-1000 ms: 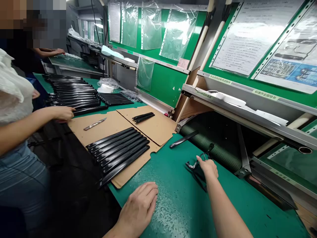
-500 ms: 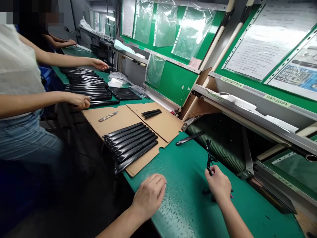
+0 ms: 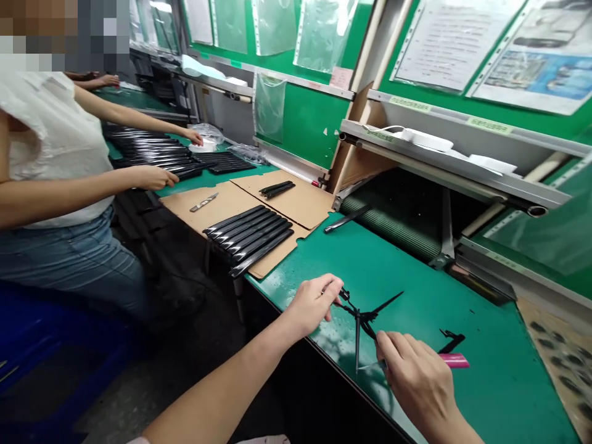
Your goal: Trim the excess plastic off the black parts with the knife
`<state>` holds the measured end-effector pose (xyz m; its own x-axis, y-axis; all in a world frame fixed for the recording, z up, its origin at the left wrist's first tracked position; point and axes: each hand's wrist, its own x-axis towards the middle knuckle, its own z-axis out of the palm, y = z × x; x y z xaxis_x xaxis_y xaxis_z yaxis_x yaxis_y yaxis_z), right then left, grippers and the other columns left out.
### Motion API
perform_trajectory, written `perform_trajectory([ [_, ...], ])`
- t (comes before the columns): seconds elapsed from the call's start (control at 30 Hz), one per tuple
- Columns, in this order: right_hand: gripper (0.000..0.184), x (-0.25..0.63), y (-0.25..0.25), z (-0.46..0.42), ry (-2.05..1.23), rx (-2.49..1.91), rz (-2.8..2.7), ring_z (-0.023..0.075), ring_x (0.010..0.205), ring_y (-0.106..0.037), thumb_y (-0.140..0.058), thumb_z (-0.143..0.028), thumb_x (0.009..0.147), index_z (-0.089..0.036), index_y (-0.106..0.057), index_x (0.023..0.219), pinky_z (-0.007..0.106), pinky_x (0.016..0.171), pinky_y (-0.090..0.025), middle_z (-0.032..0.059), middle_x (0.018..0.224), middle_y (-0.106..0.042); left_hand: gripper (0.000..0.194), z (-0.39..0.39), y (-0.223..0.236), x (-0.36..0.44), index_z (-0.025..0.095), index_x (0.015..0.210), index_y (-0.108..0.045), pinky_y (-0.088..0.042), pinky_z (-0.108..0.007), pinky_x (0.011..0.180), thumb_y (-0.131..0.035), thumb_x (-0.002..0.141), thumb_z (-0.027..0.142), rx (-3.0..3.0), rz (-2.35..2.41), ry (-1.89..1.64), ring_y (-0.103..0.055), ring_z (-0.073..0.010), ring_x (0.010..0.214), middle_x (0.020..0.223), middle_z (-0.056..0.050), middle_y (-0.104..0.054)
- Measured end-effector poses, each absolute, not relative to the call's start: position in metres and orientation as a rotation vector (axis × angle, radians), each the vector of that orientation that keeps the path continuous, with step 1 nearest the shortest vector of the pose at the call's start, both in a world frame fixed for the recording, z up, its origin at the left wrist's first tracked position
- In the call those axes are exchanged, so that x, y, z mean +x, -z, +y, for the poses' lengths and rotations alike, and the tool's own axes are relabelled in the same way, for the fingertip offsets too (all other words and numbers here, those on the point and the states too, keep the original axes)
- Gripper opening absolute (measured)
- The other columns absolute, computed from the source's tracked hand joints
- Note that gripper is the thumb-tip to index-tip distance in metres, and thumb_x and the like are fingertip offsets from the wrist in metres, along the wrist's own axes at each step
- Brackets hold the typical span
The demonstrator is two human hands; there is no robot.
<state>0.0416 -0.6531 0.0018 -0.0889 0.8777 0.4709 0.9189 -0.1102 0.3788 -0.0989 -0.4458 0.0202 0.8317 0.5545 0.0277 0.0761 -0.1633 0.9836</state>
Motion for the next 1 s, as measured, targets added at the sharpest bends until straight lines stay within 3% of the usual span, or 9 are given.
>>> perform_trajectory([
  [0.07, 0.027, 0.038, -0.002, -0.664, 0.985, -2.107, -2.033, 0.0195, 0.07, -0.05, -0.039, -0.001, 0.094, -0.015, -0.061, 0.102, 0.035, 0.067, -0.031, 0.0064, 0.088, -0.064, 0.049, -0.452, -0.022, -0.098, 0.018, 0.098, -0.067, -0.044, -0.023, 0.056, -0.039, 0.094, 0.057, 1.725, 0.468, -0.439, -0.059, -0.0131, 0.055, 0.064, 0.0, -0.062],
  [0.17, 0.027, 0.034, 0.0, -0.676, 0.983, -2.116, -2.028, 0.0203, 0.073, -0.052, -0.04, -0.001, 0.095, -0.013, -0.061, 0.107, 0.036, 0.067, -0.031, 0.0083, 0.09, -0.064, 0.046, -0.457, -0.03, -0.097, 0.018, 0.094, -0.065, -0.037, -0.023, 0.048, -0.043, 0.092, 0.058, 1.8, 0.441, -0.395, -0.051, -0.0108, 0.049, 0.067, 0.001, -0.059],
  [0.33, 0.027, 0.021, 0.013, -0.682, 0.818, -2.12, -1.878, 0.0187, 0.063, -0.047, -0.035, -0.009, 0.099, -0.015, -0.062, 0.097, 0.035, 0.062, -0.029, 0.0037, 0.074, -0.057, 0.041, -0.466, -0.031, -0.091, 0.018, 0.071, -0.061, -0.033, -0.023, 0.053, -0.045, 0.092, 0.05, 2.033, 0.43, -0.417, -0.046, -0.012, 0.057, 0.06, 0.002, -0.05],
  [0.43, 0.027, 0.012, 0.022, -0.683, 0.76, -2.146, -1.774, 0.0184, 0.061, -0.046, -0.036, -0.014, 0.1, -0.017, -0.061, 0.09, 0.035, 0.06, -0.028, 0.0027, 0.071, -0.055, 0.041, -0.47, -0.017, -0.087, 0.017, 0.077, -0.062, -0.033, -0.021, 0.049, -0.043, 0.092, 0.05, 1.82, 0.508, -0.289, -0.049, -0.0122, 0.057, 0.061, 0.001, -0.048],
  [0.53, 0.024, 0.008, 0.029, -0.687, 0.75, -2.163, -1.711, 0.0183, 0.064, -0.048, -0.039, -0.017, 0.101, -0.017, -0.061, 0.091, 0.034, 0.06, -0.029, 0.0038, 0.076, -0.057, 0.039, -0.471, -0.004, -0.087, 0.016, 0.081, -0.059, -0.023, -0.017, 0.043, -0.05, 0.088, 0.053, 1.539, 0.533, -0.185, -0.05, -0.0097, 0.055, 0.065, 0.002, -0.045],
  [0.7, 0.022, 0.012, 0.03, -0.693, 0.75, -2.101, -1.683, 0.0178, 0.067, -0.053, -0.042, -0.013, 0.1, -0.016, -0.063, 0.097, 0.033, 0.061, -0.032, 0.0049, 0.08, -0.061, 0.03, -0.474, 0.003, -0.087, 0.013, 0.084, -0.057, -0.011, -0.015, 0.042, -0.06, 0.086, 0.043, 1.086, 0.46, -0.018, -0.024, 0.0005, 0.039, 0.06, 0.003, -0.047],
  [0.8, 0.019, 0.013, 0.028, -0.696, 0.752, -2.088, -1.668, 0.0174, 0.066, -0.053, -0.045, -0.011, 0.098, -0.016, -0.064, 0.098, 0.032, 0.062, -0.033, 0.005, 0.079, -0.062, 0.022, -0.48, 0.002, -0.085, 0.013, 0.083, -0.055, -0.013, -0.014, 0.042, -0.062, 0.086, 0.034, 0.869, 0.385, 0.043, -0.019, 0.0018, 0.039, 0.06, 0.004, -0.045],
  [0.9, 0.019, 0.009, 0.025, -0.704, 0.772, -2.169, -1.611, 0.0168, 0.063, -0.051, -0.047, -0.01, 0.096, -0.017, -0.064, 0.094, 0.032, 0.062, -0.033, 0.0037, 0.077, -0.061, 0.026, -0.491, -0.001, -0.082, 0.014, 0.082, -0.055, -0.014, -0.012, 0.04, -0.063, 0.086, 0.039, 0.908, 0.379, 0.069, -0.017, 0.002, 0.039, 0.06, 0.006, -0.042],
  [1.0, 0.02, 0.007, 0.021, -0.722, 0.822, -2.33, -1.494, 0.0166, 0.062, -0.05, -0.047, -0.015, 0.098, -0.019, -0.064, 0.089, 0.032, 0.06, -0.031, 0.002, 0.072, -0.059, 0.037, -0.498, 0.001, -0.077, 0.017, 0.085, -0.06, -0.028, -0.01, 0.04, -0.066, 0.081, 0.053, 1.258, 0.523, -0.089, -0.038, -0.0021, 0.045, 0.065, 0.004, -0.049],
])
